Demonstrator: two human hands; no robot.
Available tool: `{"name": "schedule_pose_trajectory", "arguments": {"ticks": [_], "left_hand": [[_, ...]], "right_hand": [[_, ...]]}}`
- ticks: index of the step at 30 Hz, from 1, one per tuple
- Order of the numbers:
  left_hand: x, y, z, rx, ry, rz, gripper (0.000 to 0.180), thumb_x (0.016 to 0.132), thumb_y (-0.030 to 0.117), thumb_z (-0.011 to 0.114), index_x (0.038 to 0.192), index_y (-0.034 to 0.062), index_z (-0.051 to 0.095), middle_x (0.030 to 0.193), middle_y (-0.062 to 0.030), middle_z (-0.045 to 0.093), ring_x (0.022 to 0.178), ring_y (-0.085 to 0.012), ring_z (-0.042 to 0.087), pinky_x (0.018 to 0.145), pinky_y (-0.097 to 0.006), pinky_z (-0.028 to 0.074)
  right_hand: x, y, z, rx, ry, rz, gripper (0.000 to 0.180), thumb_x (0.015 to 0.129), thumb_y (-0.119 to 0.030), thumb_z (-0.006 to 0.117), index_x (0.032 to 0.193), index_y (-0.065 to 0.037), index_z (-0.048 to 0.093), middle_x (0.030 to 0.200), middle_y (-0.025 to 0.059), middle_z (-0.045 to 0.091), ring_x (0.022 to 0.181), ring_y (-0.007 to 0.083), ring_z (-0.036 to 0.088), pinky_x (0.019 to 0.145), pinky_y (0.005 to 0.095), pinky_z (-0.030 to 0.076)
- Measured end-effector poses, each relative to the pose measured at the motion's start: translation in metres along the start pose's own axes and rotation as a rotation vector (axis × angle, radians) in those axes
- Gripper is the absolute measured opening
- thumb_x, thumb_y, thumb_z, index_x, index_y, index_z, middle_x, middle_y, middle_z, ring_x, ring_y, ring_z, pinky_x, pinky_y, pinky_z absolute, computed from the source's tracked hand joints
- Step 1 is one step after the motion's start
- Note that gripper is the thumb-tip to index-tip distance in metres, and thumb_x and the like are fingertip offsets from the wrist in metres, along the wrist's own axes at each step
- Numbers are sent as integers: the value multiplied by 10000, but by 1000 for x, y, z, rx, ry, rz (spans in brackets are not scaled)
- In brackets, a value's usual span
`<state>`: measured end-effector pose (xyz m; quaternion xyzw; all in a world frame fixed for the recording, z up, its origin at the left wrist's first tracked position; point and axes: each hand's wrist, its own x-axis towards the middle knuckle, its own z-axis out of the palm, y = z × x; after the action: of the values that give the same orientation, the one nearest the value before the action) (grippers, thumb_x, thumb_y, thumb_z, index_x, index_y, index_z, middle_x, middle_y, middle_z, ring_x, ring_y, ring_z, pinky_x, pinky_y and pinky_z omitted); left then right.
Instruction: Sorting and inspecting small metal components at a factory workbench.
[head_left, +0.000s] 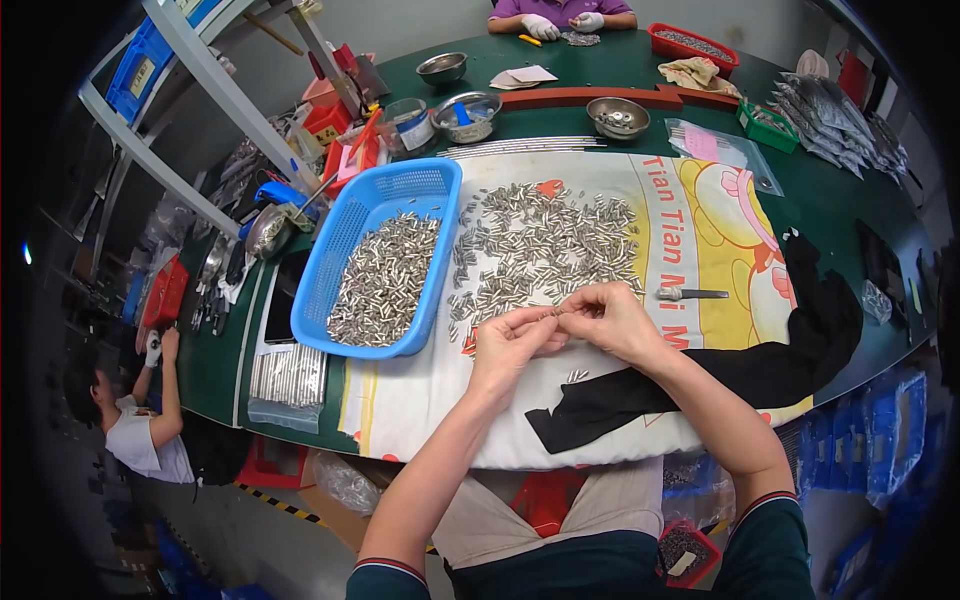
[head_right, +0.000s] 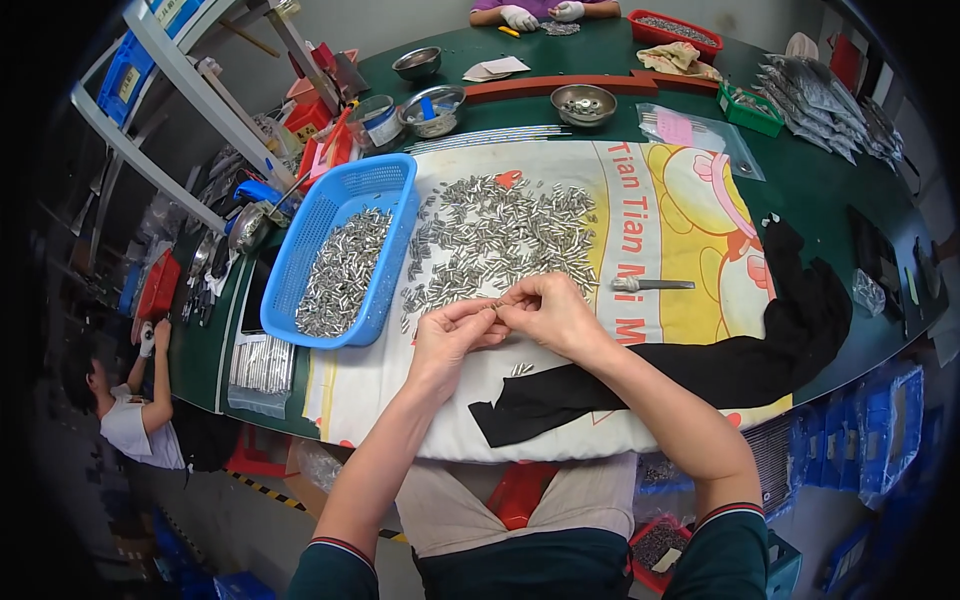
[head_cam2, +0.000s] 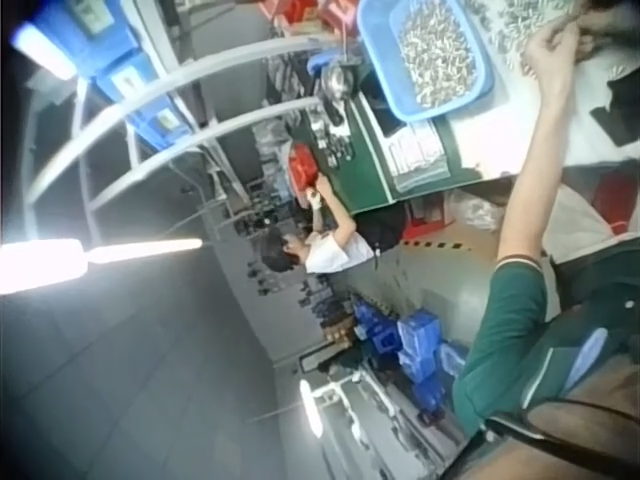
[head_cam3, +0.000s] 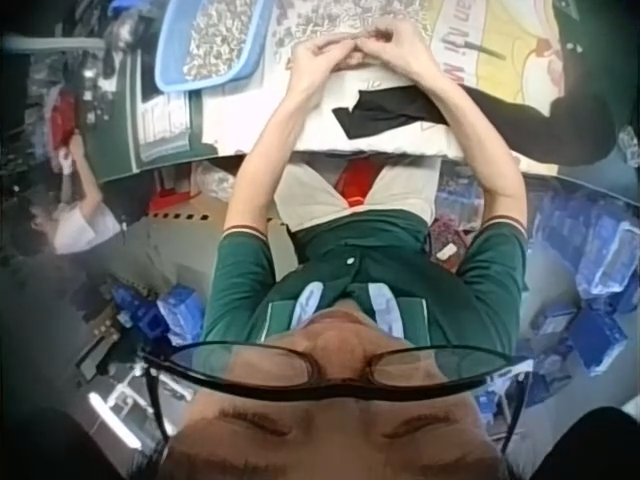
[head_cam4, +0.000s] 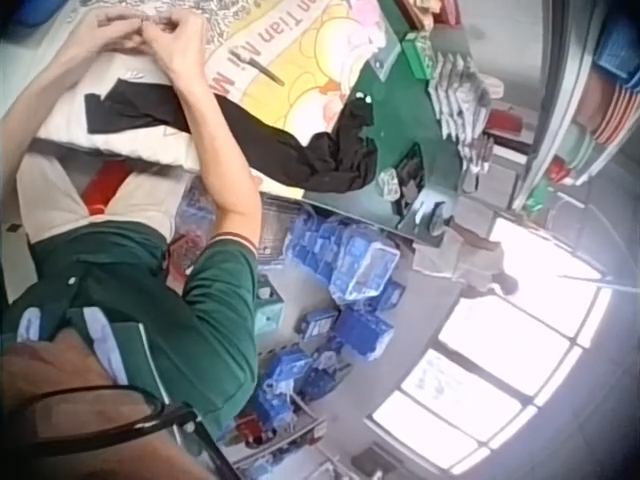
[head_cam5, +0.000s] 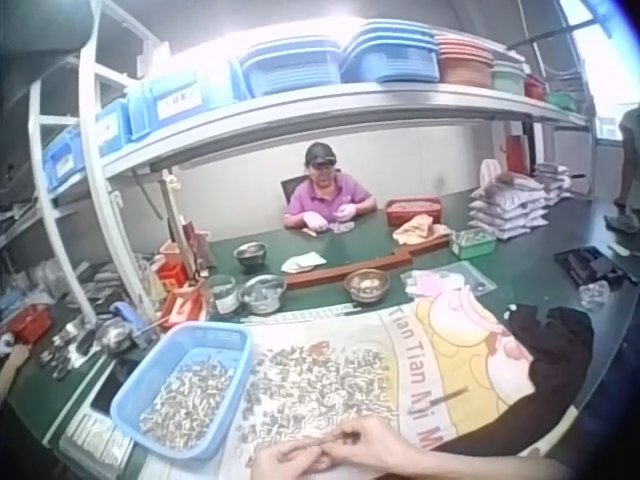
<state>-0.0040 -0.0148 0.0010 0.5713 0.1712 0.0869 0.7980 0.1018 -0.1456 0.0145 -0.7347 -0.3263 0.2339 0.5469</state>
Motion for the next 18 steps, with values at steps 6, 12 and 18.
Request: {"name": "schedule_pose_trajectory", "arguments": {"ticks": [6,12,18], "left_hand": [[1,-2,-3,14,-13,24,210,861,40,583,1035,-76,597,886,-144,662,759,-160,659,696,-226,545],[-1,-1,-1,25,-36,19,229,879,40,552,1070,-83,579,900,-152,659,768,-166,661,724,-241,545],[-2,0,-3,25,-56,-17,248,881,39,544,1098,-81,566,913,-163,656,798,-177,663,746,-249,544]], "right_hand": [[-1,1,1,-4,-27,-16,182,756,-119,659,831,47,656,664,20,607,601,46,514,540,206,425],[-1,-1,0,29,-32,22,191,744,-127,674,816,46,643,662,15,601,591,45,506,532,206,422],[0,2,0,-57,0,-3,175,721,-109,692,783,50,650,641,45,624,575,60,544,530,226,456]]}}
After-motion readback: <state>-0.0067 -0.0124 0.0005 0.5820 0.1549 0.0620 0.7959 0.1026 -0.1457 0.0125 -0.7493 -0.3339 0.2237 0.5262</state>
